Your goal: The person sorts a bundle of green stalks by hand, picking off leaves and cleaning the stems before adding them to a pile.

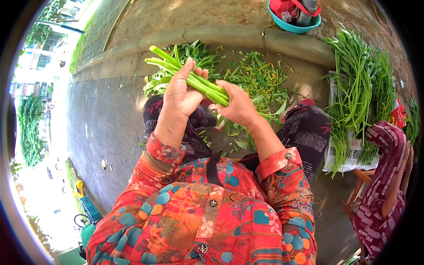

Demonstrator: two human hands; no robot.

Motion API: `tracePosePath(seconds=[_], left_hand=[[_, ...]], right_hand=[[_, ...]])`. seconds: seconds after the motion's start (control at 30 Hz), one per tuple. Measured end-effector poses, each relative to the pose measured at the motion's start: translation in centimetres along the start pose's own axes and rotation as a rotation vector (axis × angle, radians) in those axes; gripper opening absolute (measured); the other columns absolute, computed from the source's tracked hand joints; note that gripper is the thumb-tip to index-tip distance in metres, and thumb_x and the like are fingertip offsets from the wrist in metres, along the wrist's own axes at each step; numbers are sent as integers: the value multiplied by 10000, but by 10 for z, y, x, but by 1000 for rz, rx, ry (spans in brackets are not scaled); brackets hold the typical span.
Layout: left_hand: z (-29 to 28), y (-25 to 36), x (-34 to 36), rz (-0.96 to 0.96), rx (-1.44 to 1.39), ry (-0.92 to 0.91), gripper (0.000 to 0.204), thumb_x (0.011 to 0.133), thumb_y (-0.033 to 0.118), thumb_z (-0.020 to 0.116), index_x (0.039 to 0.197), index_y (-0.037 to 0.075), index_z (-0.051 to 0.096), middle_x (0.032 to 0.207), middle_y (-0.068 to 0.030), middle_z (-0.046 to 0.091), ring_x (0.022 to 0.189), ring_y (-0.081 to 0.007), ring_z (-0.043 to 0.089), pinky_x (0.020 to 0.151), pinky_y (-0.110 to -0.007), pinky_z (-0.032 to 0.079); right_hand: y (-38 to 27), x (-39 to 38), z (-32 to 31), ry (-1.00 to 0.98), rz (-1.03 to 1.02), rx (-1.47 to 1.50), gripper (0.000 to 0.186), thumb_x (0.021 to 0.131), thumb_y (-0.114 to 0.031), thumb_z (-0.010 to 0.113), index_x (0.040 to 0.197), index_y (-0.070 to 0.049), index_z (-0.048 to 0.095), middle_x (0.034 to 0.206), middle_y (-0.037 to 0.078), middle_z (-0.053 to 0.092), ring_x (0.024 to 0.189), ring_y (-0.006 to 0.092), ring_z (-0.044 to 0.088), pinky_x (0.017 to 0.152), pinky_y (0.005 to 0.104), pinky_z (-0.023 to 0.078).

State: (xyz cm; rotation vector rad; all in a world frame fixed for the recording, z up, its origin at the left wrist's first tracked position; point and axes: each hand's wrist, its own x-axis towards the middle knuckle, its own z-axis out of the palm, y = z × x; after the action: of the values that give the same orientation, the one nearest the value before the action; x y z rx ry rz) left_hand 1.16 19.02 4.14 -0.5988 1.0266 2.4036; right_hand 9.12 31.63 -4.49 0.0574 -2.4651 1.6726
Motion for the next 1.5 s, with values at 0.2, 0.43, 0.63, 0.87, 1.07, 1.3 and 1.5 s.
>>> tracePosePath(seconds=[0.2, 0.43, 0.63, 0.87, 1.07, 1.3, 1.5], left_hand=[[13, 7, -11, -96, 310, 47, 183, 824, 264, 732, 925, 150, 630, 884, 21, 585, 870, -156, 559, 820, -338, 397], [-23, 4, 17, 110, 413, -453, 303, 854, 168, 682, 1121, 58, 591, 965, -43, 613, 911, -163, 569, 864, -349, 436], [-20, 6, 19, 33, 320, -656, 435, 858, 182, 650, 1240, 33, 507, 1106, -142, 625, 1089, -295, 575, 991, -423, 435], [-16, 18, 23, 81, 298, -540, 170, 867, 148, 645, 1009, 65, 602, 944, -135, 662, 962, -311, 634, 885, -471, 506], [-39, 48, 35, 277, 175, -288, 137, 878, 160, 645, 989, 85, 616, 963, -121, 664, 983, -298, 628, 912, -475, 479], [-70, 54, 40, 321, -36, -148, 202, 866, 208, 674, 969, 78, 560, 932, -103, 648, 965, -288, 619, 896, -483, 466], [-86, 51, 40, 317, -84, -69, 207, 858, 245, 684, 931, 95, 562, 913, -92, 644, 961, -282, 611, 909, -499, 451]], right_hand=[[4, 5, -28, -432, 382, 712, 463, 741, -71, 656, 1194, -18, 577, 971, 52, 679, 876, 117, 614, 869, 286, 463], [-2, 7, -35, -663, 501, 971, 558, 731, -114, 637, 1252, 48, 519, 955, 119, 668, 825, 183, 644, 809, 312, 509], [-5, 6, -28, -769, 481, 996, 535, 770, -133, 643, 1267, 14, 510, 929, 126, 673, 794, 194, 659, 734, 331, 542], [-4, 11, -34, -560, 357, 851, 374, 824, -192, 681, 1134, 4, 612, 993, 51, 663, 903, 143, 614, 845, 290, 469], [28, 3, -59, 248, 536, 597, 256, 887, -209, 625, 1046, -8, 634, 931, 33, 661, 821, 95, 602, 716, 233, 459], [26, -26, -65, 265, 518, 492, 160, 874, -143, 631, 920, 5, 671, 780, -16, 629, 684, 45, 513, 616, 201, 405], [19, -32, -52, 112, 450, 373, 235, 881, -200, 655, 985, 10, 677, 825, -30, 634, 734, 29, 510, 665, 195, 423]])
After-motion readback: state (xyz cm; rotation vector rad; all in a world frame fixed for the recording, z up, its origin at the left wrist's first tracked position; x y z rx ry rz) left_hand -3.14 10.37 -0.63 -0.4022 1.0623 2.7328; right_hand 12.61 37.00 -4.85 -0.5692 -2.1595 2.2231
